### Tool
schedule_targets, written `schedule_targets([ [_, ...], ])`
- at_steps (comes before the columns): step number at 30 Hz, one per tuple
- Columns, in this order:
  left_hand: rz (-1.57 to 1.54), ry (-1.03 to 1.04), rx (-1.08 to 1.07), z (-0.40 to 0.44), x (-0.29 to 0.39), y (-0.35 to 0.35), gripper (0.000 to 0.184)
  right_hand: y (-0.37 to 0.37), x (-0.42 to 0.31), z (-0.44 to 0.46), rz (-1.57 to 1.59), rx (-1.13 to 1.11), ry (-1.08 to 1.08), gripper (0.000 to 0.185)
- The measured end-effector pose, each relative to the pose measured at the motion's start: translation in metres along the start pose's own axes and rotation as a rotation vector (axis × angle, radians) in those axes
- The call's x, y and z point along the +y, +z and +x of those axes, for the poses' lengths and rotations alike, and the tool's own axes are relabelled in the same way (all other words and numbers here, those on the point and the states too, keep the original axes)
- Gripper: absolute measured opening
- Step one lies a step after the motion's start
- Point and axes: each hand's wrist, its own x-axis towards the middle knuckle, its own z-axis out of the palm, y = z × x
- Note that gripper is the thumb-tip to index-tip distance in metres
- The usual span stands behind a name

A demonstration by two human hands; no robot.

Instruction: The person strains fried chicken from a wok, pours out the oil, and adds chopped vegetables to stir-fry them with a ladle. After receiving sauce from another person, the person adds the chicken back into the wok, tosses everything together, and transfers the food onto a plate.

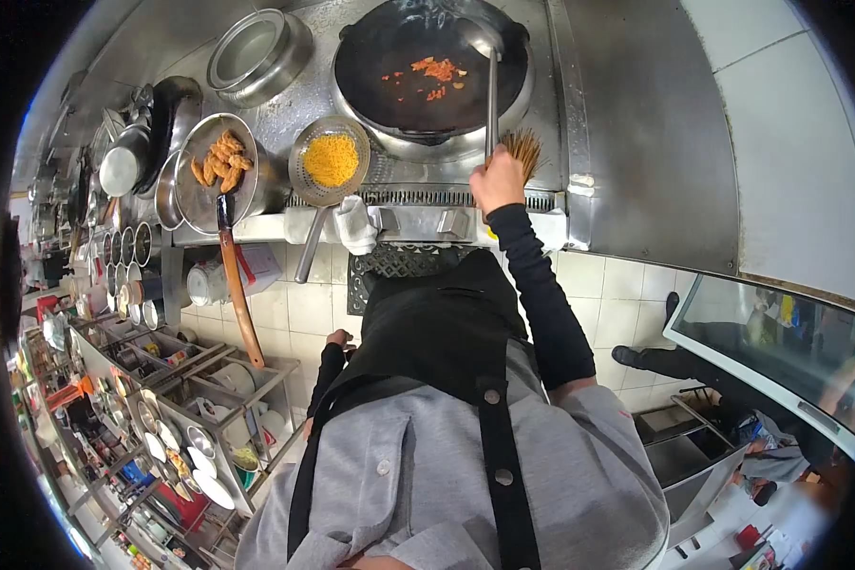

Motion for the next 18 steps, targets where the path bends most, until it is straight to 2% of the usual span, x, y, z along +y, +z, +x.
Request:
schedule_targets([
  [4, 0.308, 0.121, -0.054, 0.007, -0.009, 0.000, 0.027, 0.014, 0.005, 0.010, 0.362, -0.263, 0.295, 0.017],
  [6, 0.278, 0.126, -0.053, 0.012, -0.012, 0.000, 0.027, -0.008, -0.021, -0.001, 0.475, -0.398, 0.377, 0.016],
  [7, 0.244, 0.130, -0.048, 0.010, -0.009, 0.000, 0.027, -0.018, -0.035, -0.015, 0.412, -0.422, 0.312, 0.017],
  [8, 0.177, 0.134, -0.041, 0.007, -0.009, -0.001, 0.027, -0.003, -0.020, -0.028, 0.163, -0.310, -0.005, 0.019],
  [10, -0.151, 0.010, -0.019, 0.007, -0.006, 0.003, 0.027, -0.031, -0.037, -0.050, 0.145, -0.272, -0.159, 0.022],
  [13, -0.145, -0.015, -0.005, 0.001, -0.001, 0.001, 0.028, -0.085, -0.051, -0.065, 0.149, -0.412, -0.152, 0.025],
  [16, -0.117, -0.001, 0.013, 0.010, -0.008, 0.005, 0.028, -0.092, -0.050, -0.074, 0.133, -0.432, -0.106, 0.024],
  [17, -0.118, -0.010, 0.001, 0.012, -0.009, 0.006, 0.027, -0.078, -0.037, -0.072, 0.091, -0.412, -0.151, 0.024],
  [18, 0.054, 0.045, -0.006, 0.005, -0.005, 0.006, 0.026, -0.055, -0.018, -0.067, 0.041, -0.364, -0.184, 0.025],
])
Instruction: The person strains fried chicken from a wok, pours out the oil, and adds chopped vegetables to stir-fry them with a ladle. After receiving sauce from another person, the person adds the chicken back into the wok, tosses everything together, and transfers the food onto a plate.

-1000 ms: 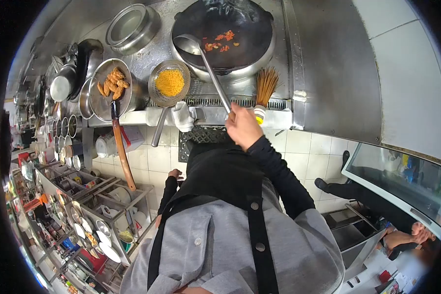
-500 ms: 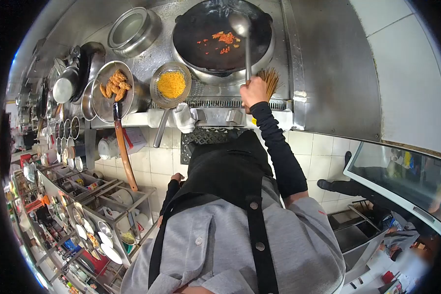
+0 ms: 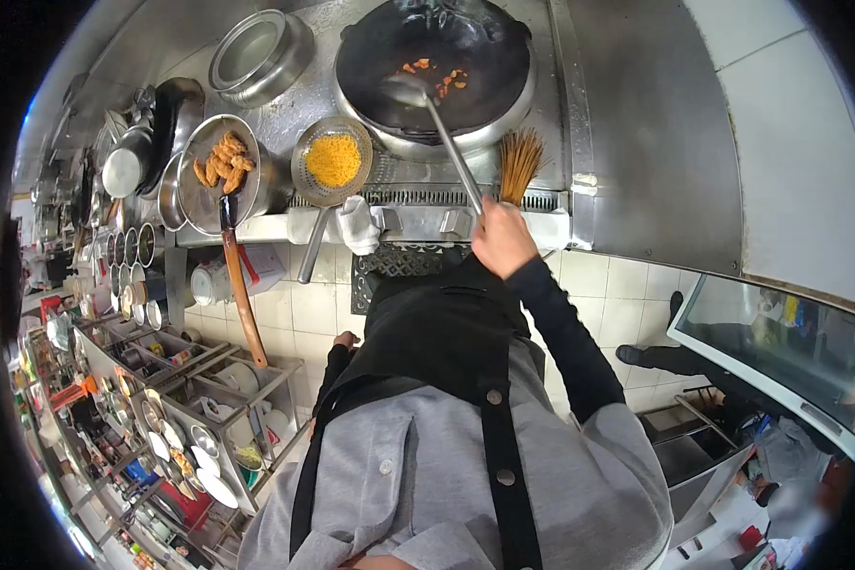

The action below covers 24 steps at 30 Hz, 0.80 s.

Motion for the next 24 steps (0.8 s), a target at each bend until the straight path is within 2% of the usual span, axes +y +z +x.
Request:
schedule_targets([
  [1, 0.172, 0.055, 0.000, -0.007, 0.005, 0.000, 0.026, 0.009, 0.006, 0.010, -0.009, 0.041, 0.040, 0.025],
  [4, -0.025, -0.022, -0.023, -0.001, 0.000, -0.002, 0.025, 0.013, 0.015, 0.036, 0.019, 0.158, 0.152, 0.024],
  [6, -0.110, 0.001, 0.021, 0.002, -0.003, -0.002, 0.024, 0.017, 0.021, 0.047, 0.014, 0.232, 0.190, 0.023],
  [9, 0.043, 0.044, 0.011, -0.012, 0.003, -0.004, 0.024, 0.039, 0.047, 0.069, 0.006, 0.396, 0.157, 0.016],
  [12, 0.117, 0.032, -0.013, -0.004, 0.004, -0.003, 0.025, 0.031, 0.029, 0.091, 0.458, 0.160, 0.399, 0.012],
  [14, 0.108, 0.022, -0.030, 0.011, -0.001, -0.003, 0.026, 0.037, 0.033, 0.094, 0.603, 0.055, 0.362, 0.012],
  [16, -0.102, -0.037, -0.009, 0.008, 0.004, 0.001, 0.027, 0.031, 0.022, 0.091, 0.696, -0.098, 0.366, 0.011],
  [18, -0.149, -0.052, -0.003, 0.001, 0.010, 0.000, 0.029, 0.015, -0.008, 0.064, 0.520, -0.090, 0.338, 0.010],
  [20, -0.182, -0.058, 0.031, -0.007, 0.007, 0.002, 0.030, 0.015, -0.018, 0.041, 0.253, 0.054, 0.102, 0.014],
  [22, -0.193, -0.073, 0.027, -0.018, 0.003, 0.004, 0.030, 0.009, -0.028, 0.023, 0.233, 0.083, 0.076, 0.022],
  [24, -0.200, -0.081, 0.031, -0.021, -0.002, 0.007, 0.029, -0.005, -0.039, 0.016, 0.233, -0.003, 0.103, 0.021],
])
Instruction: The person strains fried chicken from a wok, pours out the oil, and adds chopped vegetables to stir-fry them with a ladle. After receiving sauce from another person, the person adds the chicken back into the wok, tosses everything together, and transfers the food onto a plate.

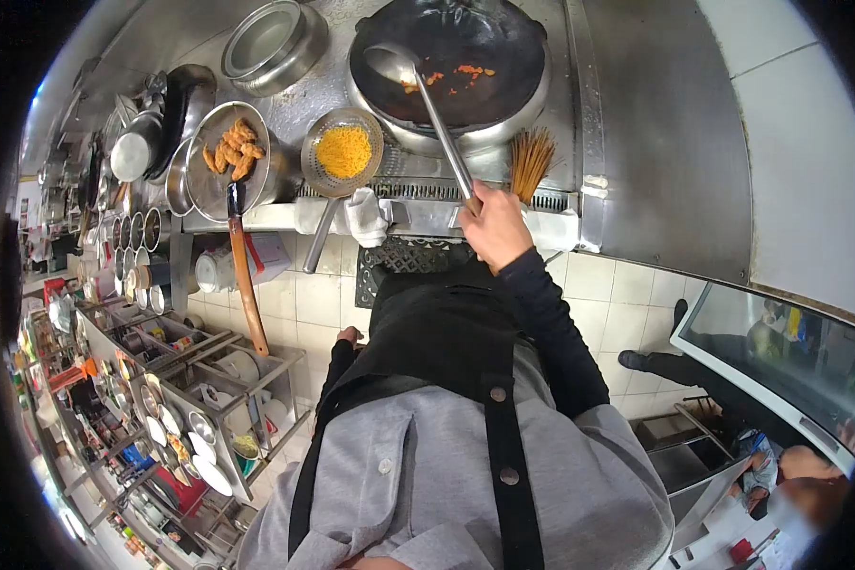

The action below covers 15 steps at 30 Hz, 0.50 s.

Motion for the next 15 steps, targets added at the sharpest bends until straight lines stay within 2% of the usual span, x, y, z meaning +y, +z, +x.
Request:
schedule_targets([
  [3, 0.297, 0.135, -0.032, -0.004, -0.016, -0.003, 0.021, -0.005, -0.007, -0.001, 0.064, -0.140, 0.167, 0.019],
  [6, 0.387, 0.065, -0.054, 0.005, -0.015, 0.000, 0.021, 0.024, 0.029, 0.022, -0.171, -0.003, -0.042, 0.018],
  [8, 0.139, -0.145, -0.013, 0.046, -0.031, 0.003, 0.022, 0.035, 0.044, 0.044, -0.258, 0.075, 0.009, 0.024],
  [11, 0.301, 0.105, -0.080, 0.048, -0.009, -0.003, 0.027, 0.015, 0.052, 0.047, -0.294, 0.162, -0.044, 0.023],
  [12, 0.147, 0.035, -0.084, 0.056, -0.010, -0.003, 0.027, 0.007, 0.049, 0.039, -0.259, 0.208, -0.015, 0.022],
  [14, 0.122, 0.038, -0.078, 0.049, -0.001, -0.003, 0.023, -0.001, 0.056, 0.033, -0.259, 0.292, 0.045, 0.019],
  [15, 0.071, -0.010, 0.006, 0.025, 0.011, 0.003, 0.016, -0.004, 0.060, 0.035, -0.252, 0.294, 0.079, 0.018],
])
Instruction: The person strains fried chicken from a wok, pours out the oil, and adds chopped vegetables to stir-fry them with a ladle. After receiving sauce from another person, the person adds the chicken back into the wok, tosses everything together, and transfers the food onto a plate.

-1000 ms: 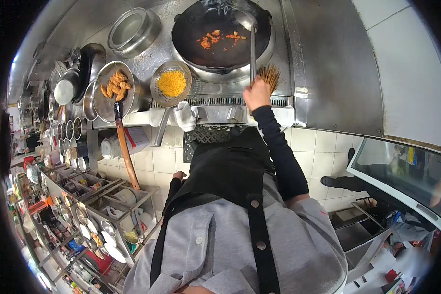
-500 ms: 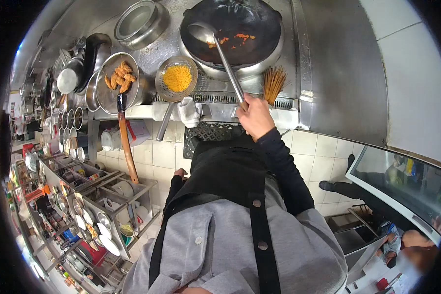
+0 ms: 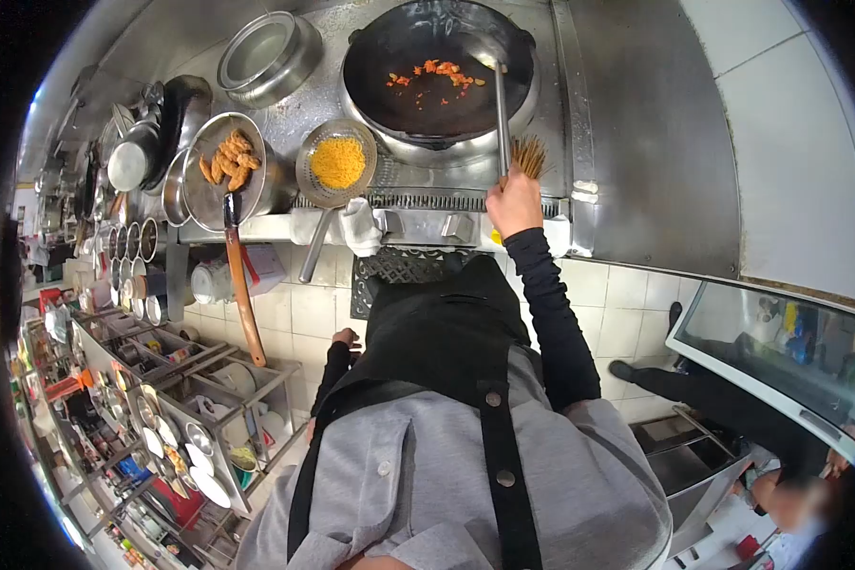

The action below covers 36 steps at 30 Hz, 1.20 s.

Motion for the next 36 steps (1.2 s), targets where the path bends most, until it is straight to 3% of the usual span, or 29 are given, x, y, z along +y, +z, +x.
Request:
schedule_targets([
  [2, 0.407, 0.289, -0.107, 0.058, -0.022, -0.002, 0.020, 0.008, 0.011, 0.009, 0.036, 0.019, 0.052, 0.014],
  [6, 0.098, 0.063, -0.056, -0.002, 0.011, 0.009, 0.026, 0.019, -0.001, 0.009, 0.287, -0.129, 0.208, 0.011],
  [9, 0.120, 0.092, -0.057, 0.040, 0.000, 0.010, 0.024, 0.007, -0.009, -0.001, 0.373, -0.295, 0.203, 0.011],
  [10, 0.094, 0.086, -0.044, 0.026, 0.008, 0.009, 0.024, 0.009, -0.012, -0.010, 0.149, -0.129, -0.052, 0.013],
  [13, 0.017, 0.078, -0.039, 0.000, 0.011, 0.004, 0.026, -0.021, -0.006, -0.041, 0.113, -0.119, -0.219, 0.032],
  [15, 0.026, 0.040, -0.024, -0.010, 0.013, 0.002, 0.026, -0.077, -0.032, -0.048, 0.125, -0.347, -0.096, 0.039],
  [19, 0.067, 0.154, -0.115, 0.051, -0.024, 0.003, 0.024, -0.059, 0.010, -0.054, -0.073, -0.192, -0.349, 0.047],
  [20, -0.004, 0.127, -0.118, 0.107, -0.052, 0.011, 0.022, -0.045, 0.012, -0.043, -0.132, -0.293, -0.205, 0.046],
  [21, 0.326, 0.287, -0.140, 0.062, -0.033, 0.000, 0.022, -0.025, 0.019, -0.028, -0.128, -0.233, -0.255, 0.043],
  [23, 0.195, 0.092, -0.073, 0.044, -0.020, 0.004, 0.023, 0.012, 0.026, 0.001, -0.110, -0.113, -0.210, 0.026],
  [25, 0.169, 0.142, -0.104, 0.039, -0.012, -0.003, 0.023, 0.019, 0.020, 0.012, -0.064, -0.034, -0.240, 0.025],
  [27, -0.044, 0.042, -0.036, 0.012, 0.002, -0.010, 0.026, -0.010, 0.005, 0.003, 0.021, -0.044, -0.139, 0.041],
  [29, -0.035, 0.032, -0.003, -0.003, 0.010, -0.014, 0.028, -0.035, -0.004, -0.013, 0.140, 0.103, -0.250, 0.046],
  [31, 0.008, 0.053, -0.005, -0.022, 0.018, -0.018, 0.028, -0.076, -0.032, -0.023, 0.786, -0.293, 0.269, 0.045],
  [32, -0.012, 0.026, -0.004, -0.019, 0.018, -0.018, 0.027, -0.081, -0.037, -0.024, 1.180, -0.304, 0.408, 0.043],
  [35, -0.004, 0.034, -0.029, -0.017, 0.015, -0.015, 0.023, -0.052, 0.005, -0.014, 1.287, -0.375, 0.505, 0.026],
  [36, 0.024, 0.040, -0.037, -0.020, 0.016, -0.013, 0.026, -0.025, 0.009, -0.018, 0.746, -0.202, 0.033, 0.024],
])
